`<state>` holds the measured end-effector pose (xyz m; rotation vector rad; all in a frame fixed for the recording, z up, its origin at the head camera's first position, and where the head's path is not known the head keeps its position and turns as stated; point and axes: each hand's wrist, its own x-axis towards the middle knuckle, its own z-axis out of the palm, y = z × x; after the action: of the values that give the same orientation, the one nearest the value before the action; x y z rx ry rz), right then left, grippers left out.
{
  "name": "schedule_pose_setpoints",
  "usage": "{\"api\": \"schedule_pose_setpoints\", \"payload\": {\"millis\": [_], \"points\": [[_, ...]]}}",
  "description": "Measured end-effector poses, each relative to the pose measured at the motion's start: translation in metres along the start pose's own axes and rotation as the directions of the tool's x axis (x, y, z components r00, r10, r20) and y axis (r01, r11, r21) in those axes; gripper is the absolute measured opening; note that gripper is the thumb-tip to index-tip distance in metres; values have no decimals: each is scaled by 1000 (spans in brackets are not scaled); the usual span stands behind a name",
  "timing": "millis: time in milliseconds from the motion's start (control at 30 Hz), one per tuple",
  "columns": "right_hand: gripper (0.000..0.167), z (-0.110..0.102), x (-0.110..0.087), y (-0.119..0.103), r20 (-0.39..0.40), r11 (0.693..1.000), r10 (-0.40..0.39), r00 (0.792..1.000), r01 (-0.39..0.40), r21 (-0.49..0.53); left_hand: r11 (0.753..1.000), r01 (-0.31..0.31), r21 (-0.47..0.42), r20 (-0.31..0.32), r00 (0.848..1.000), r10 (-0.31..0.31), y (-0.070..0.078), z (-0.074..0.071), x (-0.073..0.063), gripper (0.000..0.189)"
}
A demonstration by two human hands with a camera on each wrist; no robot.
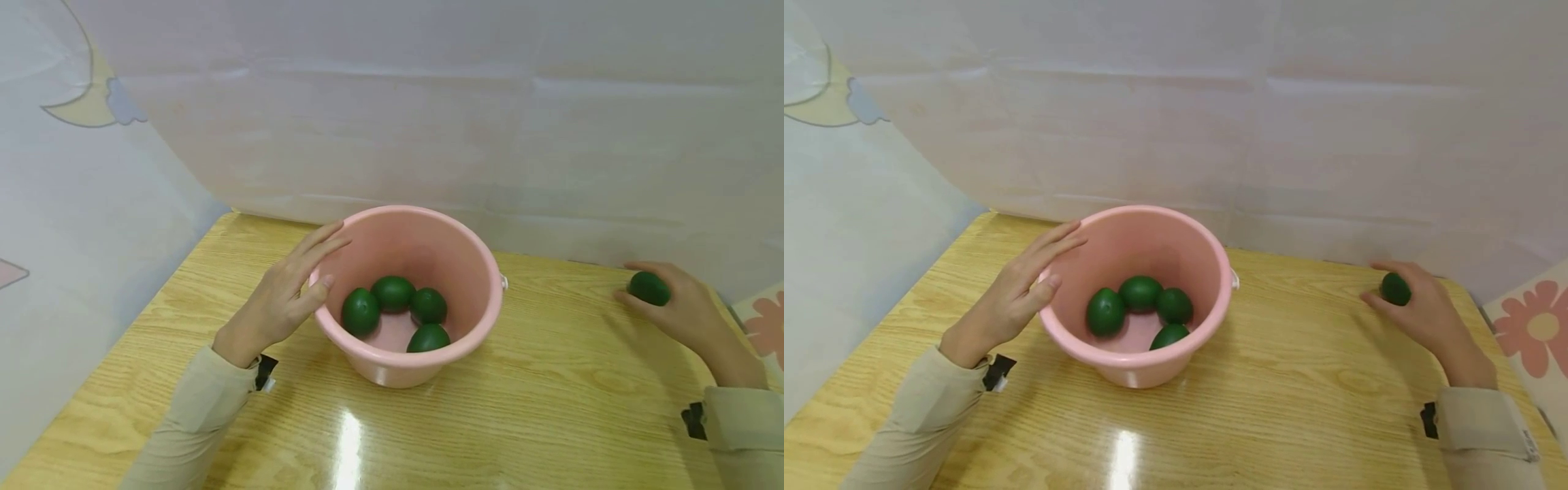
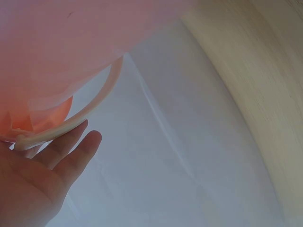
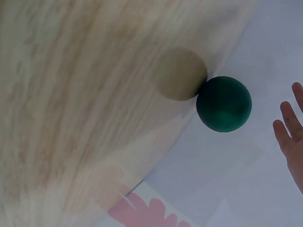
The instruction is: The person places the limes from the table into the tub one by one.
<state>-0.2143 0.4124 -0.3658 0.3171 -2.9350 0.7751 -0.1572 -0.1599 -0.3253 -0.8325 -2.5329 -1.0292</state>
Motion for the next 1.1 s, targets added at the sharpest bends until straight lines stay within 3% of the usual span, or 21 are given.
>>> {"api": "schedule_pose_setpoints", "payload": {"millis": [133, 567, 1100], "points": [[63, 0, -1, 6, 14, 1000, 8, 1000, -8, 5, 1000, -1, -1, -1, 1000, 1, 0, 0, 0, 55], [71, 4, 3, 29, -3, 992, 37, 999, -37, -117, 1000, 4, 1, 0, 1000, -4, 0, 0, 0, 55], [85, -1, 0, 43, 86, 984, 114, 990, -100, -150, 1000, -4, -8, 3, 1000, 4, 1, -1, 0, 56]]}}
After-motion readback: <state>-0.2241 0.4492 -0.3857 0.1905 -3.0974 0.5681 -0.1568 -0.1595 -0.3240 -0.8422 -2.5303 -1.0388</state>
